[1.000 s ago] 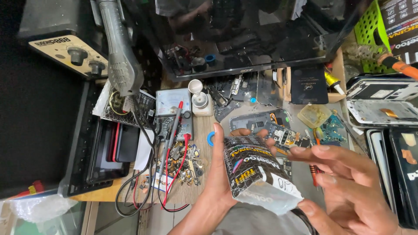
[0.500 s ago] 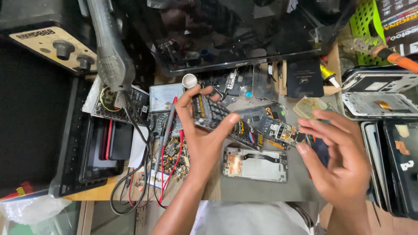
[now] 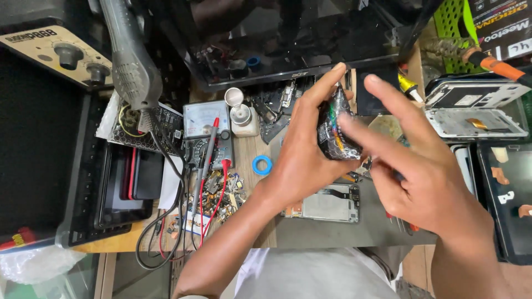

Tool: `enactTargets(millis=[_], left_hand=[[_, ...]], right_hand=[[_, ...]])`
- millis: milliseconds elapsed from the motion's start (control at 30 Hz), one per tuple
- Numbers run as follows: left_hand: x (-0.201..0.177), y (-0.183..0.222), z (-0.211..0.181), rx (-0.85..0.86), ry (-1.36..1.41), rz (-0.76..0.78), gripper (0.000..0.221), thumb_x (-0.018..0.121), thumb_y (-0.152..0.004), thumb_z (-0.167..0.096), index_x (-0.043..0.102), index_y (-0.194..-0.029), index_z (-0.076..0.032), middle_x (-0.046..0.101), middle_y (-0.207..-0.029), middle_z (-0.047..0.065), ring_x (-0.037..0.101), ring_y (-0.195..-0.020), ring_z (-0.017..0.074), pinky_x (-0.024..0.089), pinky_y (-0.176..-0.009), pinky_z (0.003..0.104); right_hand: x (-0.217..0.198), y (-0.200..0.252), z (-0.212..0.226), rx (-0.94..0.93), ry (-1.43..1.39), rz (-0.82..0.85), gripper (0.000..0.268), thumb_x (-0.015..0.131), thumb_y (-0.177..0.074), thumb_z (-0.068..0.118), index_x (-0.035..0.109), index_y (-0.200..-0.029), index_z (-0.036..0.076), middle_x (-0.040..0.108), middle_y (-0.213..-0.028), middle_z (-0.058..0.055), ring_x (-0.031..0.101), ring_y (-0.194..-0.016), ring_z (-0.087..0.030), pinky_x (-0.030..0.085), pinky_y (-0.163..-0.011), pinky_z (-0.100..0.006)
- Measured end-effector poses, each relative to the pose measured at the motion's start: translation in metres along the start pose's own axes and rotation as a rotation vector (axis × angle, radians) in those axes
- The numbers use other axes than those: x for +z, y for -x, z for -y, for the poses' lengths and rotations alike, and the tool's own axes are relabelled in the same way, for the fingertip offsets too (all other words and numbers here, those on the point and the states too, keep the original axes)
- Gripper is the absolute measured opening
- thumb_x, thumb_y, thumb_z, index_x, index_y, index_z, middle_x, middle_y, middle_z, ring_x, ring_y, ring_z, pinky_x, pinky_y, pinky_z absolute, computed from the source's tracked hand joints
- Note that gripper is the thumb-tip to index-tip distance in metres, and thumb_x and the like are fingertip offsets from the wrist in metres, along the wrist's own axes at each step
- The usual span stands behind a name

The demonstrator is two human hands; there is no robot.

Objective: Disassembling a smartphone to remove internal components like the battery and motherboard.

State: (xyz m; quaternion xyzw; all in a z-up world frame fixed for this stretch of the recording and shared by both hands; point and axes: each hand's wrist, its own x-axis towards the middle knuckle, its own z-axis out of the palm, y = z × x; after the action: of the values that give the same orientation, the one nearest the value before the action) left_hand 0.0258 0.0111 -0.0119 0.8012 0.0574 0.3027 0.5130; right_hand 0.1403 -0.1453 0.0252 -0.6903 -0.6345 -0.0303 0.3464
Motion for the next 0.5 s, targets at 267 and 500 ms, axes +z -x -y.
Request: enactTargets(millis=[267,500], left_hand=[[0.001,-0.002,0.014,0.002,0.182,-0.055,0.09,0.084,-0.086,-0.009,0.03,-0.159,-0.008,0.046,-0.157,0.012,0.048,-0.149,0.0235,0.04,-0.131,0.036],[0.0,0.002,0.017,0.027,0.151,-0.042,0.089,0.084,-0.089,-0.018,0.03,-0.158,-0.006,0.037,-0.165,0.013,0.041,-0.157,0.0261,0.035,-0.137,0.039]], right_hand=[[0.012,0.003,-0.012,-0.001,-0.067,0.087,0.079,0.046,-0.093,-0.022,0.04,-0.159,0.02,0.013,-0.176,-0.023,0.039,-0.162,-0.045,0.057,-0.093,-0.034],[0.02,0.001,-0.016,-0.142,0.054,0.039,0.095,0.045,-0.093,-0.021,0.001,-0.17,0.013,0.024,-0.173,-0.025,0.023,-0.165,-0.049,0.012,-0.135,-0.073]])
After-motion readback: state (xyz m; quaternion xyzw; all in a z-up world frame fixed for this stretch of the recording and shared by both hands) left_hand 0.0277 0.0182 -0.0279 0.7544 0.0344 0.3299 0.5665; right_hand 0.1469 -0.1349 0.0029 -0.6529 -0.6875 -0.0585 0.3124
